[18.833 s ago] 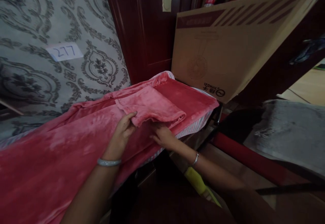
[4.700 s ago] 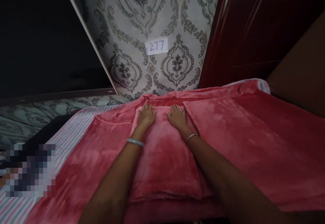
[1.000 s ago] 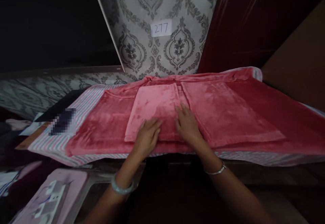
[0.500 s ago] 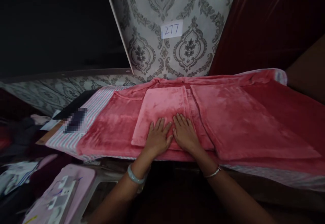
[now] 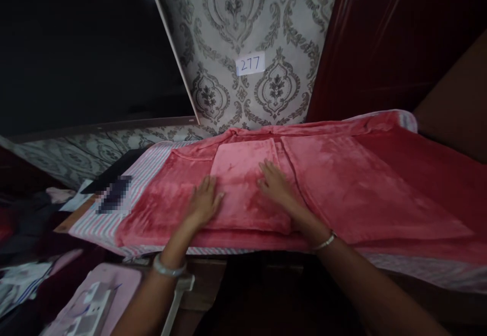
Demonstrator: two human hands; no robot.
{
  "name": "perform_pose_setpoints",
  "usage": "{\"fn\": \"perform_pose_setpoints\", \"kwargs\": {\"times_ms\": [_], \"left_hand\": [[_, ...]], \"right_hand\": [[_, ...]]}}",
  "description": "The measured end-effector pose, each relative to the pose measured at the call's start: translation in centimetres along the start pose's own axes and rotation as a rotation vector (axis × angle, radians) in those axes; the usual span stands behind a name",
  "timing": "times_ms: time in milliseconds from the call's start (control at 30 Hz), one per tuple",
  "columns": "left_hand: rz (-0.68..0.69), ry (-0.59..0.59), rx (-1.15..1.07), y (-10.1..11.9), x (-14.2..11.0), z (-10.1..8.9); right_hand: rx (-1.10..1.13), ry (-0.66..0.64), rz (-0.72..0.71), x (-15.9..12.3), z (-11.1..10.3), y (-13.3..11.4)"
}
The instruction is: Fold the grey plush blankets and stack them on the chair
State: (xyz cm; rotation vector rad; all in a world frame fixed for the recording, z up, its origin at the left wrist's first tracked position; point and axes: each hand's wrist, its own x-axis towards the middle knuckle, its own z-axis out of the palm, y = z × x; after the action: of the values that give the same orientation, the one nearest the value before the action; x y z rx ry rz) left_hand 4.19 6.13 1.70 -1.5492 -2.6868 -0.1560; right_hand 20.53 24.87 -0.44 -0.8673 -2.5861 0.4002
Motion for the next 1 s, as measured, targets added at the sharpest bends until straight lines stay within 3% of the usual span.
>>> {"fn": "perform_pose_setpoints", "kwargs": {"times_ms": [133,267,367,467,600,700,767,867,1000], "left_hand": [[0.186,-0.079,-0.02,4.6,6.6,-0.7],[0.181,-0.003,0.006,7.0,10.2,2.0],[0.176,0.077,0.022,7.1,10.4,4.6],[0.183,0.101,0.022,6.3,10.1,5.4],[0.11,0.058,0.042,3.3,11.3,3.9],[-0.089,-0.005,0.037,0.4,13.4,2.2],[-0.201,0.029,0.04,-0.4,15.0,1.4],[-0.231,0.115,0.026,1.1,17.2,0.9],[-0.044,0.088,-0.074,5.2,19.1,1.2]], "right_hand": [[-0.019,0.136,0.062,4.3,-0.3,0.3],[-0.132,0.082,0.043,4.3,2.5,1.0],[-0.199,0.056,0.037,3.3,4.2,1.6],[-0.224,0.05,0.048,3.0,4.4,1.7],[-0.226,0.047,0.047,3.3,4.1,1.5],[-0.221,0.039,0.051,3.4,4.1,1.4],[-0.217,0.032,0.058,3.4,4.2,1.4],[-0.212,0.035,0.058,3.3,4.4,1.4],[-0.195,0.012,0.071,3.4,4.0,1.3]]}}
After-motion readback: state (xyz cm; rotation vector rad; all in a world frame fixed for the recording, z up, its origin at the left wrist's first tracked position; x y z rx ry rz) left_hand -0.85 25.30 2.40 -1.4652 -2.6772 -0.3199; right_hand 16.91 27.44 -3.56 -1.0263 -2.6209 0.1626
